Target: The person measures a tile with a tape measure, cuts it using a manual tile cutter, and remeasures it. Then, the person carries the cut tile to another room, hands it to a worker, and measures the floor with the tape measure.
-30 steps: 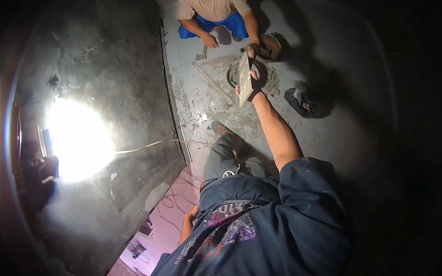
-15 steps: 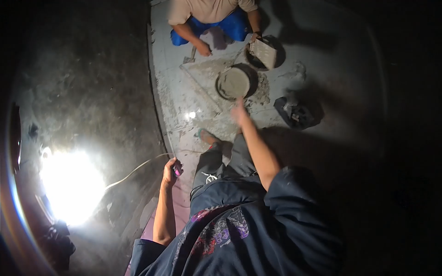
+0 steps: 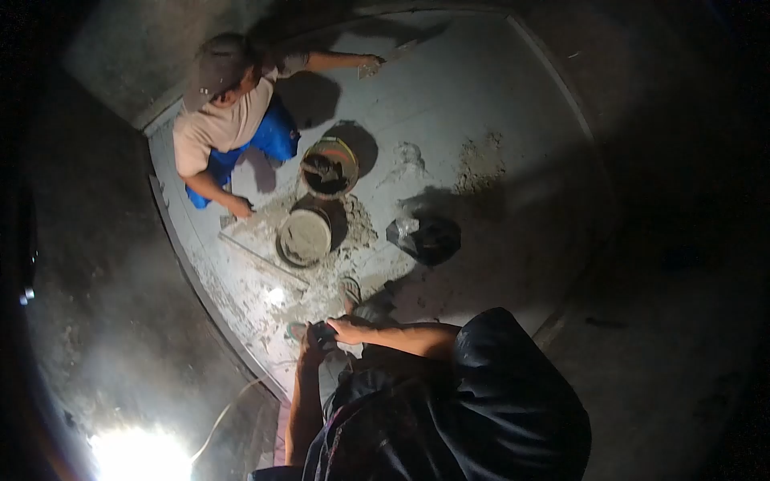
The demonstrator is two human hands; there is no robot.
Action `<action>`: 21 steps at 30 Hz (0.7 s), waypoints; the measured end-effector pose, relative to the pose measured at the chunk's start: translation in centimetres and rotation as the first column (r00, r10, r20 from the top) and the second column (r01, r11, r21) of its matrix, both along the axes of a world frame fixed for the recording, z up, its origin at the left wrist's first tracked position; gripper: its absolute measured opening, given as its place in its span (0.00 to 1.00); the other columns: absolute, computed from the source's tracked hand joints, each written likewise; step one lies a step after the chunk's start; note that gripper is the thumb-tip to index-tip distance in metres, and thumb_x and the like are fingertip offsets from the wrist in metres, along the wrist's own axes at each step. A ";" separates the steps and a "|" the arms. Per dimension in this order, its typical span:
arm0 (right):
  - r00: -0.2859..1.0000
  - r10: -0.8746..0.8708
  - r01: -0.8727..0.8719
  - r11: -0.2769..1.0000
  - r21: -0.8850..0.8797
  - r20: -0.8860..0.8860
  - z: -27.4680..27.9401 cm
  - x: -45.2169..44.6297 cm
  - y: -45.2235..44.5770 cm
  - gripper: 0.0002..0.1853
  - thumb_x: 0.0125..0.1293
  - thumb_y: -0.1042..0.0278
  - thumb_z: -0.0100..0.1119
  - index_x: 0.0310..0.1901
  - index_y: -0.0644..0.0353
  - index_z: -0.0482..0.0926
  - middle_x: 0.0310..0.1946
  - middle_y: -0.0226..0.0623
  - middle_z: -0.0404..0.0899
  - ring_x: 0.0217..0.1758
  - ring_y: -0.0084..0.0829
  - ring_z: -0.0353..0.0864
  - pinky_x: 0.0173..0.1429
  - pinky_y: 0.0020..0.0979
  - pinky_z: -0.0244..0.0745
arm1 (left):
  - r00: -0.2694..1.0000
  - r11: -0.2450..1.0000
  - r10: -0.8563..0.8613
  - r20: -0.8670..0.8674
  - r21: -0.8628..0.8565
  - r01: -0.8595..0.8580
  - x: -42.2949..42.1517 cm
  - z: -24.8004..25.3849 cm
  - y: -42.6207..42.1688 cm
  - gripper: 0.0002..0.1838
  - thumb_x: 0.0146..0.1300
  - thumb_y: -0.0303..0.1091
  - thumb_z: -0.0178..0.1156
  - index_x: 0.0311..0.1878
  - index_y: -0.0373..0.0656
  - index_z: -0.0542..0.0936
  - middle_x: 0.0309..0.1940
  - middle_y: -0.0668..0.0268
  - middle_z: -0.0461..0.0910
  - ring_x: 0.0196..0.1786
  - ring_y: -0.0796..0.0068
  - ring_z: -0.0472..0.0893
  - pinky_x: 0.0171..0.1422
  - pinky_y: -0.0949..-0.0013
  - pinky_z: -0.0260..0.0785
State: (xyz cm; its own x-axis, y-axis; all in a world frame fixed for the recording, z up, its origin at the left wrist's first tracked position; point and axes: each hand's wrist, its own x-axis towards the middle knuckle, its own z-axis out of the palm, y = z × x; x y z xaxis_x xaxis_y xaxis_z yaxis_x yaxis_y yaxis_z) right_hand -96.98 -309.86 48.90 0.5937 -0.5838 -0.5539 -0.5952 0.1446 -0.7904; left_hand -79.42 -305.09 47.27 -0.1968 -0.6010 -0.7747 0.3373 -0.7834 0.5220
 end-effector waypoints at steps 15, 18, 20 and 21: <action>0.981 -0.028 -0.024 0.966 0.259 0.194 3.2 -0.3 -2.6 0.43 0.55 0.32 0.56 0.59 0.64 0.64 0.49 0.50 0.75 0.57 0.41 0.72 0.59 0.41 0.63 | 0.848 0.837 -0.446 0.286 -0.201 0.508 1.7 7.6 -2.7 0.09 0.62 0.32 0.58 0.39 0.37 0.81 0.31 0.63 0.81 0.36 0.78 0.79 0.40 0.69 0.71; 0.996 0.046 -0.073 0.906 0.417 0.075 6.2 0.1 -2.0 0.48 0.55 0.22 0.43 0.59 0.64 0.70 0.60 0.54 0.69 0.68 0.47 0.61 0.70 0.47 0.49 | 0.655 0.559 -0.664 0.361 -0.342 0.756 3.0 7.7 -2.6 0.10 0.63 0.34 0.55 0.39 0.36 0.79 0.32 0.65 0.81 0.36 0.78 0.78 0.41 0.70 0.70; 0.971 0.063 -0.161 0.888 0.432 0.231 6.3 -0.7 -1.3 0.37 0.60 0.34 0.51 0.52 0.66 0.77 0.56 0.48 0.74 0.62 0.44 0.68 0.63 0.37 0.64 | 0.509 0.474 -0.852 0.122 -0.231 0.850 5.3 4.4 -3.1 0.14 0.66 0.40 0.51 0.39 0.38 0.78 0.33 0.66 0.80 0.35 0.78 0.75 0.41 0.71 0.67; 0.974 0.177 -0.196 0.972 0.132 0.141 2.4 -0.2 0.8 0.24 0.69 0.49 0.48 0.51 0.64 0.76 0.48 0.46 0.78 0.54 0.39 0.74 0.62 0.40 0.64 | 0.549 0.464 -0.825 0.132 -0.394 0.793 5.1 4.1 -3.9 0.13 0.62 0.39 0.55 0.36 0.37 0.77 0.32 0.65 0.77 0.37 0.75 0.76 0.44 0.70 0.68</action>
State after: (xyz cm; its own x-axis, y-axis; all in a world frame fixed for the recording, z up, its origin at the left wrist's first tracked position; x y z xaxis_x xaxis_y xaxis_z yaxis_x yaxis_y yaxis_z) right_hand -97.22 -309.10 51.31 0.7559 -0.3751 -0.5366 -0.5180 0.1587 -0.8405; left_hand -74.34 -309.00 51.40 -0.7892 -0.3654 -0.4937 -0.2986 -0.4742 0.8282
